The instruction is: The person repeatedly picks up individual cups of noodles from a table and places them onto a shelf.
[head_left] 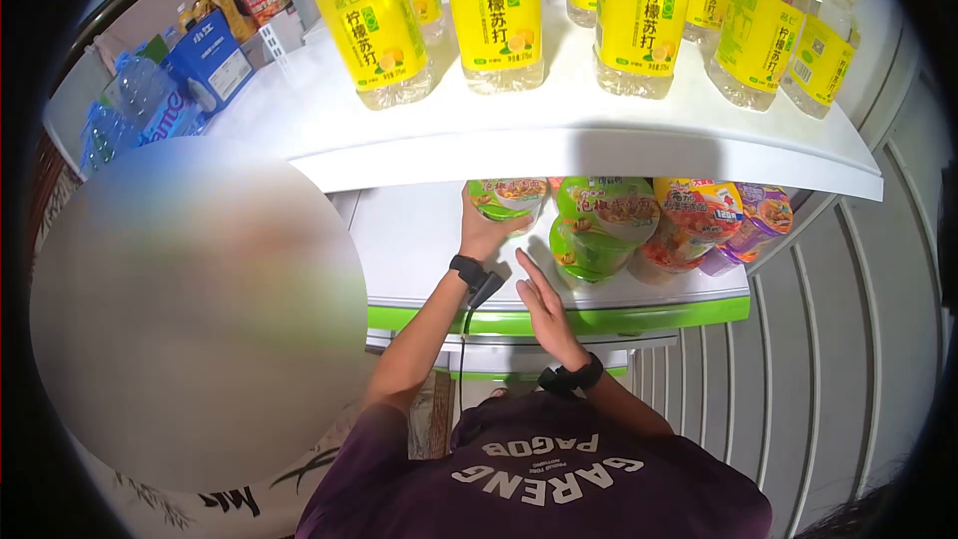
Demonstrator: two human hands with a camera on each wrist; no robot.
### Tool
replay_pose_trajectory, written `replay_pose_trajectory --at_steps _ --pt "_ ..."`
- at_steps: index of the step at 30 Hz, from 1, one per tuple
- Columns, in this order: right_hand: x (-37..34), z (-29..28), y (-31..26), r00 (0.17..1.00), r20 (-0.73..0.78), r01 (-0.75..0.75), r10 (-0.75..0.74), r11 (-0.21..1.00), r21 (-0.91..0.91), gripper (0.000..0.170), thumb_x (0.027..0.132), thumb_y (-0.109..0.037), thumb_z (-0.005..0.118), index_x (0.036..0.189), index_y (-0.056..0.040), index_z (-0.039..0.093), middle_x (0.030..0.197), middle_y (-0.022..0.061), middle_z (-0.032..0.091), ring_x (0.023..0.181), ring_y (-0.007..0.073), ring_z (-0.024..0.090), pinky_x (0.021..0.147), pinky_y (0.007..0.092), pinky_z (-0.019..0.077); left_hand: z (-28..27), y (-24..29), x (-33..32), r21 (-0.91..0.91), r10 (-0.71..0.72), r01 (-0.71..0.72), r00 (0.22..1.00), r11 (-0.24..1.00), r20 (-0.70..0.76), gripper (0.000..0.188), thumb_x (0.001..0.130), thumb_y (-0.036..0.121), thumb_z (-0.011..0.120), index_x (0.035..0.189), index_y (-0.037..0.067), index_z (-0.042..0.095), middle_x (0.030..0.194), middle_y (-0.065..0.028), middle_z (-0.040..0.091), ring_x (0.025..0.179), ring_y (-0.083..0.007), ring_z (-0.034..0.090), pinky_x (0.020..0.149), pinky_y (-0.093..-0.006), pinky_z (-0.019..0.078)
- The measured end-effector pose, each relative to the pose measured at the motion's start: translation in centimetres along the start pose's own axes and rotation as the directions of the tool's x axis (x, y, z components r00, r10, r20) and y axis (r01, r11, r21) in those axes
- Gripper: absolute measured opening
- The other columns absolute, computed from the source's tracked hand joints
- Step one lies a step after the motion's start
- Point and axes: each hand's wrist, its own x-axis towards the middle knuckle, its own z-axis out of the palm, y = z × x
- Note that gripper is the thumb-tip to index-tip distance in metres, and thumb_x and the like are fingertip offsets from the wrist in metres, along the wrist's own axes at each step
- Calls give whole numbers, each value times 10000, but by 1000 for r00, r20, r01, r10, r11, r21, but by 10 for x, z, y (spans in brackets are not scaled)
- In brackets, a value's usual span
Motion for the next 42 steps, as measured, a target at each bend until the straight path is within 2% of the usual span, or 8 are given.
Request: replay_pose_trajectory --at_steps 2,3,6,16,19,28,34,42 --pt "4 4 -2 1000 8 8 -8 1000 -25 506 1039 -170 472 1498 -12 330 1563 139 316 1456 211 271 1173 338 227 -2 -7 11 13 -33 32 999 999 5 979 587 62 929 1324 -17 289 1261 -154 510 1145 -234 565 961 -350 519" --pt "5 7 -3 1000 4 15 -15 1000 -23 496 1040 -171 468 1492 -11 340 1560 140 322 1456 212 272 1172 337 229 -1 -5 15 44 66 -66 998 997 -5 939 592 63 927 1294 -14 308 1236 -156 527 1114 -235 580 943 -344 527" --pt "5 9 -8 999 -28 22 -23 999 -33 466 1048 -186 440 1476 -16 372 1544 136 353 1448 208 290 1168 332 228 1 1 21 15 -109 108 992 994 63 924 586 65 932 1275 -14 322 1190 -153 557 1077 -232 597 929 -338 530" --pt "14 16 14 992 -120 -52 48 998 -28 470 1044 -227 454 1459 -17 390 1530 134 374 1435 206 316 1162 338 245 -4 -2 32 167 -85 61 986 984 144 643 629 155 914 1150 -29 586 1080 -138 662 990 -221 644 879 -327 522" --pt "13 17 6 986 -153 -80 67 993 -84 468 1040 -252 447 1450 -29 407 1514 126 401 1419 211 344 1156 345 256 -6 -9 37 85 -99 84 976 993 196 647 623 153 918 1144 -33 582 1072 -141 665 977 -229 652 882 -337 525" --pt "8 22 10 978 -209 -29 -10 983 -179 417 1042 -252 442 1397 -34 470 1451 129 478 1392 223 384 1152 349 254 -4 10 37 72 -107 95 978 993 179 830 599 106 924 1231 2 396 1174 -144 584 1081 -238 605 924 -346 517" --pt "-4 29 7 965 -260 -36 -21 976 -215 421 1045 -248 436 1398 -22 475 1451 134 480 1389 229 388 1158 363 246 -11 -23 45 120 63 -85 983 989 174 903 556 82 940 1247 8 363 1191 -142 578 1101 -251 607 952 -354 517" --pt "-18 38 -5 947 -321 -55 -23 971 -231 459 1051 -285 409 1392 12 485 1440 132 495 1372 235 407 1154 358 253 -25 20 23 162 -139 118 982 980 125 1162 576 184 947 1425 -73 197 1421 -248 394 1315 -324 438 1067 -382 420"
